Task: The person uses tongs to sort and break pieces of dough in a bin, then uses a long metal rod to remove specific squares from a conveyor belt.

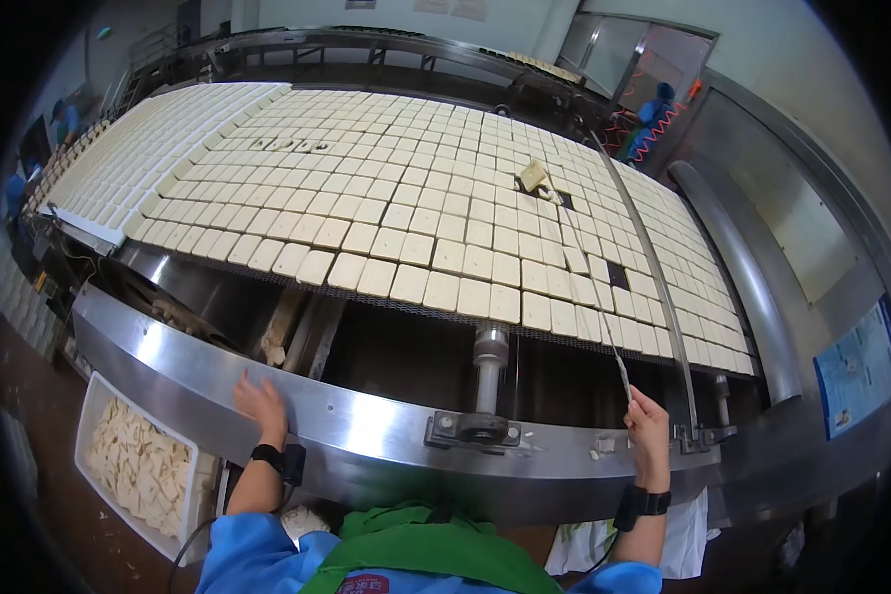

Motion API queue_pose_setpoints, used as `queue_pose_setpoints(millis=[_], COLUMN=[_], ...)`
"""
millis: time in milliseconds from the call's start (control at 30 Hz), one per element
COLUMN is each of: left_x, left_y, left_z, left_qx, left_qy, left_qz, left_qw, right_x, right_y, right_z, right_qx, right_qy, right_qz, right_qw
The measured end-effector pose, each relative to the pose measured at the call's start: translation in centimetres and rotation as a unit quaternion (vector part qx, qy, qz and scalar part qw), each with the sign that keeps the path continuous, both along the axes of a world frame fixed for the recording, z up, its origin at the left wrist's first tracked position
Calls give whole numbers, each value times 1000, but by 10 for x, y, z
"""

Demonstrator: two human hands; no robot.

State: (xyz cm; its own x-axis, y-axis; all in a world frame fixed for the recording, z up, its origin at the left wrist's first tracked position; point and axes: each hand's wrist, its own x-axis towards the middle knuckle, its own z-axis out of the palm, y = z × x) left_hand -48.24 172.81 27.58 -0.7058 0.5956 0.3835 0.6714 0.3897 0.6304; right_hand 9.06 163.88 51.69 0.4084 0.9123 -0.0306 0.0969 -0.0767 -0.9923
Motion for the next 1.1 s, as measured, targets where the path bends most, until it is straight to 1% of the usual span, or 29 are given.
queue_pose_setpoints(millis=[33, 100, 167, 200, 233, 267, 300, 333, 367, 400, 433, 500, 533, 567, 600, 633, 700, 733, 767, 800, 833, 867, 900, 933, 967, 1000, 1033, 1067, 1100], left_x=[2, 18, 46, 62, 76, 83, 94, 99, 104, 105, 108, 107, 102, 95, 87, 74, 38, 21, 5, -16, -34, -65, -104, -137, -185, -225, -268, -311, -426], left_y=[10, 39, 63, 72, 81, 96, 105, 123, 140, 151, 163, 176, 180, 182, 184, 194, 215, 218, 212, 206, 189, 181, 174, 153, 144, 115, 70, 25, 7], left_z=[7, 30, 74, 104, 130, 138, 157, 163, 172, 189, 197, 221, 232, 244, 253, 248, 218, 207, 204, 202, 204, 190, 171, 169, 149, 144, 130, 116, 48], left_qx=[1, 164, 241, 265, 284, 290, 297, 288, 280, 240, 228, 223, 228, 233, 237, 239, 265, 339, 407, 412, 446, 472, 476, 486, 527, 526, 365, 178, 210], left_qy=[0, -86, -200, -339, -468, -539, -614, -679, -723, -767, -797, -821, -821, -850, -877, -877, -873, -838, -795, -807, -772, -739, -695, -715, -688, -673, -425, -93, -52], left_qz=[-1, -112, -191, -239, -280, -322, -341, -347, -358, -359, -357, -359, -353, -310, -267, -263, -313, -292, -270, -201, -219, -238, -290, -279, -263, -264, -274, -150, -183], left_qw=[1000, 976, 930, 870, 788, 722, 647, 579, 520, 475, 432, 384, 387, 356, 322, 324, 264, 313, 360, 372, 395, 417, 454, 418, 424, 448, 782, 968, 959], right_x=[-8, -17, -25, -29, -33, -37, -40, -41, -43, -44, -45, -55, -67, -79, -93, -106, -123, -127, -130, -132, -130, -124, -122, -130, -141, -150, -149, -143, -136], right_y=[-7, -21, -36, -45, -56, -66, -76, -86, -97, -109, -123, -138, -145, -152, -155, -156, -157, -155, -154, -153, -150, -145, -145, -143, -134, -126, -119, -113, -107], right_z=[10, 21, 26, 29, 31, 33, 34, 33, 33, 31, 29, 39, 46, 54, 62, 72, 79, 77, 76, 71, 61, 46, 34, 32, 33, 34, 30, 24, 20], right_qx=[-16, -32, -16, -17, -12, -7, -9, -10, -12, -14, -8, -6, -50, -92, -95, -115, -141, -144, -130, -113, -115, -82, -49, -52, -42, -32, -35, 22, 76], right_qy=[-15, -31, -30, -32, -35, -38, -39, -34, -30, -30, -27, -24, -80, -135, -135, -140, -154, -152, -179, -206, -203, -222, -242, -241, -263, -284, -282, -380, -473], right_qz=[-9, -17, -8, -3, 1, 6, 16, 21, 25, 36, 57, 85, 82, 77, 82, 99, 119, 121, 140, 156, 149, 148, 143, 129, 61, -6, -19, -61, -101], right_qw=[1000, 999, 999, 999, 999, 999, 999, 999, 999, 999, 998, 996, 992, 984, 983, 978, 971, 970, 965, 959, 961, 960, 958, 960, 962, 958, 959, 923, 872])
